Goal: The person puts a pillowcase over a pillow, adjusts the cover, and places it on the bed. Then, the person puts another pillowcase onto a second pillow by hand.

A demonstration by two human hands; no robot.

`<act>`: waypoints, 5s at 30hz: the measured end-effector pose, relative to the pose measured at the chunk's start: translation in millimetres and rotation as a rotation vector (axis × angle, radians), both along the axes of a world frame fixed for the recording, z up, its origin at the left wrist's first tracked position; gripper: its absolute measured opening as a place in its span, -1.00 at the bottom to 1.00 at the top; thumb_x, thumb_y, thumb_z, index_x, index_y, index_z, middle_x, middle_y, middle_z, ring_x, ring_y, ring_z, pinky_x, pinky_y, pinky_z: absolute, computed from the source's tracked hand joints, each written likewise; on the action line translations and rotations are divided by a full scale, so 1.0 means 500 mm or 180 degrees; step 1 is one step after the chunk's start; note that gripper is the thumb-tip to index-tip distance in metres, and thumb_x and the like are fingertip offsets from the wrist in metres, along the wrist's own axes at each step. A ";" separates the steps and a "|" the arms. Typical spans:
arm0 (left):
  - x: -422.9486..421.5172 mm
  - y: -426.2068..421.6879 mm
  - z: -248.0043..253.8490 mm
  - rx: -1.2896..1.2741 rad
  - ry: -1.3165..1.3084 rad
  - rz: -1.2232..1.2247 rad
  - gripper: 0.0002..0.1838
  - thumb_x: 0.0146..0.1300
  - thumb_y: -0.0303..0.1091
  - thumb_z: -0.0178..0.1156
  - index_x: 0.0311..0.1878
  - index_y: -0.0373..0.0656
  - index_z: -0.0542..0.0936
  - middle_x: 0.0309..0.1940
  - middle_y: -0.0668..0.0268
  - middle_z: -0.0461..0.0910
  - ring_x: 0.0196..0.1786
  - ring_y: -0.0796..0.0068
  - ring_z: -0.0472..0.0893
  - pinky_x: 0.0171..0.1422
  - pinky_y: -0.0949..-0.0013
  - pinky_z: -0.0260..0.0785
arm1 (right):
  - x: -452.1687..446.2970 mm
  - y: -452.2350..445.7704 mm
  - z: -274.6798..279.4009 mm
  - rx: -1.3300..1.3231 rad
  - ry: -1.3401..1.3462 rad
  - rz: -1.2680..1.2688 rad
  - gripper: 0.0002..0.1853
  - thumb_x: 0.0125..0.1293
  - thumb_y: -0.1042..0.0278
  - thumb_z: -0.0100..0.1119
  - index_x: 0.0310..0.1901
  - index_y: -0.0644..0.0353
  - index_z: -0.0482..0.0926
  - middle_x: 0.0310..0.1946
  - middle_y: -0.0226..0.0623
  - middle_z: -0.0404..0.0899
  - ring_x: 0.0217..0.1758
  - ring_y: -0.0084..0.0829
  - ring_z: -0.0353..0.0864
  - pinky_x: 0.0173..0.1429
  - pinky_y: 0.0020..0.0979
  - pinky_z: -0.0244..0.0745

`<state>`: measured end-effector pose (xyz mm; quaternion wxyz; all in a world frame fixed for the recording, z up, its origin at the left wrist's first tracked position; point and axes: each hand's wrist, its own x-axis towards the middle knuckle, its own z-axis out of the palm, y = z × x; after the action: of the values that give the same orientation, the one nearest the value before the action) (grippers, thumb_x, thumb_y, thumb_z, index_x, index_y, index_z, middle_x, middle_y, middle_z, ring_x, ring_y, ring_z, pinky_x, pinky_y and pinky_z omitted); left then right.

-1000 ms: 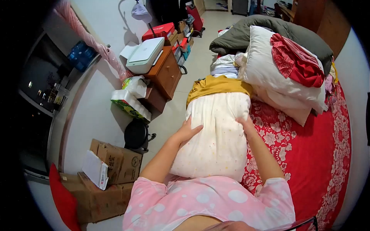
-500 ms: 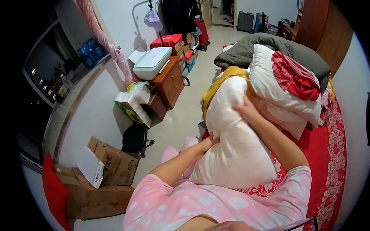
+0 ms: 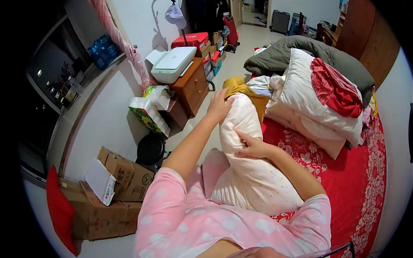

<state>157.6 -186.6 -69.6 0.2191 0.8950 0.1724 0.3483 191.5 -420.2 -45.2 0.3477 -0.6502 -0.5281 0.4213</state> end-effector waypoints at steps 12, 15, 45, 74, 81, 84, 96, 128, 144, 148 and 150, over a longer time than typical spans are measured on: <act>-0.037 0.139 -0.106 -0.1074 0.1091 0.1016 -0.46 0.14 -0.31 0.16 0.23 -0.16 0.38 0.14 -0.08 0.44 0.17 -0.03 0.48 0.27 0.14 0.32 | 0.090 0.127 -0.168 -0.0418 -0.0087 0.0157 -0.19 0.29 -0.09 0.18 0.45 0.10 0.12 0.49 0.00 -0.08 0.56 -0.17 -0.12 0.55 -0.31 -0.12; -0.064 0.195 -0.135 -0.1328 0.0996 0.1040 -0.61 0.16 -0.27 0.14 0.06 -0.18 0.48 -0.01 -0.01 0.58 0.09 0.03 0.55 0.19 0.15 0.37 | 0.091 0.167 -0.146 -0.0478 0.0147 0.0849 -0.16 0.25 -0.11 0.21 0.44 0.13 0.13 0.48 0.04 -0.03 0.53 -0.16 -0.03 0.54 -0.32 -0.09; -0.091 -0.057 -0.071 -0.0436 0.0085 -0.0445 -0.84 0.25 -0.37 0.12 -0.18 -0.24 0.50 -0.26 0.14 0.51 -0.07 0.11 0.49 0.10 0.17 0.28 | 0.165 0.227 -0.190 0.2080 -0.2172 -0.1746 -0.70 0.04 0.53 0.19 -0.13 0.24 0.51 -0.19 -0.01 0.55 -0.04 0.03 0.49 0.08 -0.09 0.37; -0.238 -0.173 -0.175 -0.0743 0.0555 0.0507 -0.27 0.10 0.05 0.31 0.31 -0.02 0.38 0.35 0.02 0.16 0.43 -0.05 0.08 0.50 -0.04 -0.16 | 0.141 0.166 -0.288 0.0094 -0.1285 -0.1679 -0.64 0.21 0.17 0.09 -0.10 0.27 0.59 -0.24 0.15 0.62 -0.09 0.06 0.61 0.03 -0.04 0.47; -0.237 -0.221 -0.019 -0.0523 0.1122 -0.1177 -0.39 0.15 -0.06 0.19 0.28 0.00 0.41 0.23 0.20 0.38 0.39 0.20 0.24 0.51 -0.16 -0.30 | 0.141 0.207 -0.231 0.0586 0.0769 -0.1236 -0.28 0.12 0.17 0.40 0.30 0.13 0.31 0.18 0.03 0.43 0.26 -0.21 0.40 0.25 -0.25 0.34; -0.239 -0.129 -0.043 -0.0719 0.1550 -0.1283 -0.58 0.15 -0.21 0.15 0.10 -0.06 0.55 -0.03 0.27 0.56 0.14 0.29 0.47 0.50 -0.06 -0.21 | 0.140 0.195 -0.177 0.0413 0.1226 -0.1018 -0.19 0.24 0.07 0.29 0.43 0.10 0.11 0.35 -0.01 0.22 0.43 -0.19 0.18 0.38 -0.31 0.20; -0.462 0.215 -0.040 -0.4928 0.2333 -0.0598 -0.34 0.39 0.19 -0.06 0.27 -0.20 0.43 0.09 0.32 0.58 0.05 0.55 0.56 0.25 0.40 0.34 | 0.016 0.100 -0.292 -0.0120 0.0099 -0.0207 -0.27 0.37 -0.17 0.00 0.42 0.12 0.19 0.46 0.02 0.00 0.56 -0.12 -0.15 0.56 -0.21 -0.18; -0.218 0.114 -0.118 -0.0980 0.1078 0.0274 -0.43 0.17 -0.19 0.22 0.26 -0.07 0.38 0.10 -0.01 0.46 0.18 0.04 0.45 0.28 0.19 0.28 | -0.087 -0.168 0.036 0.1878 -0.0212 0.0346 -0.58 -0.09 0.63 0.30 -0.08 0.26 0.60 -0.13 -0.17 0.55 -0.05 -0.22 0.54 0.03 -0.34 0.42; -0.025 -0.231 -0.199 -0.0857 0.1417 -0.0248 -0.73 0.37 -0.21 -0.04 -0.06 -0.16 0.55 -0.18 -0.01 0.61 -0.10 -0.09 0.57 -0.02 0.03 0.39 | 0.091 -0.308 -0.139 0.0526 -0.2207 -0.1709 -0.42 0.03 0.32 0.37 0.13 0.22 0.44 0.06 0.05 0.48 0.16 -0.02 0.46 0.19 -0.22 0.41; -0.068 -0.220 -0.181 -0.0866 0.1584 -0.0475 -0.69 0.39 -0.15 -0.04 -0.10 -0.17 0.56 -0.18 0.00 0.61 -0.10 -0.07 0.58 -0.06 0.04 0.39 | 0.148 -0.183 -0.222 0.0636 -0.3010 -0.2017 -0.34 -0.01 0.35 0.38 0.20 0.13 0.41 0.20 -0.07 0.37 0.30 -0.06 0.32 0.29 -0.18 0.32; -0.097 -0.229 -0.161 -0.0922 0.1772 -0.0682 -0.66 0.39 -0.10 -0.03 -0.11 -0.18 0.56 -0.19 0.00 0.62 -0.10 -0.07 0.58 -0.07 0.06 0.39 | 0.175 -0.148 -0.282 0.0631 -0.3105 -0.2037 -0.38 -0.01 0.34 0.37 0.17 0.11 0.45 0.19 -0.12 0.39 0.29 -0.07 0.33 0.28 -0.16 0.32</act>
<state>109.3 -301.3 -150.1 0.3240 0.9284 0.1782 0.0372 279.0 -494.2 -186.4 0.2336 -0.8601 -0.4415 -0.1035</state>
